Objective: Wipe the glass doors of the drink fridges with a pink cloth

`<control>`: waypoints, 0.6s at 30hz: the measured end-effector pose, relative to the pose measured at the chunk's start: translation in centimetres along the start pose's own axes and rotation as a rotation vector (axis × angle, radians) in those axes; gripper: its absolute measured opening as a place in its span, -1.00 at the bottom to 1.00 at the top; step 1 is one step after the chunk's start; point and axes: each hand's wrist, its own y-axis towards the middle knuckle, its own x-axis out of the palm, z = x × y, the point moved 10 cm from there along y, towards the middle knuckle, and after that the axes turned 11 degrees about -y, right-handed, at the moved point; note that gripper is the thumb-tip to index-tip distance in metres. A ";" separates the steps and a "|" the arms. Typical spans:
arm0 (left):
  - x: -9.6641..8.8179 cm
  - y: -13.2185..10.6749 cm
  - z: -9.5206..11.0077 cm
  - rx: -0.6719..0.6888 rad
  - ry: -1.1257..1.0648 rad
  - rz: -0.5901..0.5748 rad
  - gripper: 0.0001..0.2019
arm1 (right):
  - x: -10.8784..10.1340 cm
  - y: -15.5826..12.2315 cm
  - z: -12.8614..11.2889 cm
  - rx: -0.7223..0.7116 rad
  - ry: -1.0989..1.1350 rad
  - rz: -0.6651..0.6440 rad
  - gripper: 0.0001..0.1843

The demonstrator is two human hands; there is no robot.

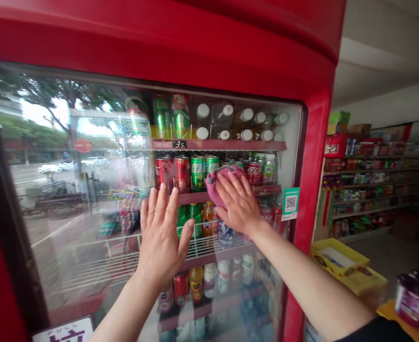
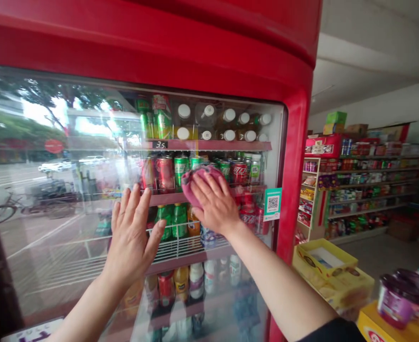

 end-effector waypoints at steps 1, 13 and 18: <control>0.2 0.0 0.3 0.002 -0.005 -0.001 -0.18 | -0.5 -0.1 2.5 0.096 -0.030 0.032 -0.01; 1.8 3.3 3.2 0.029 -0.021 0.022 -0.18 | -1.0 5.6 2.6 0.137 -0.049 0.004 -0.02; 2.7 4.0 4.8 0.041 -0.046 0.025 -0.19 | -2.6 1.8 9.4 0.077 -0.098 -0.002 -0.04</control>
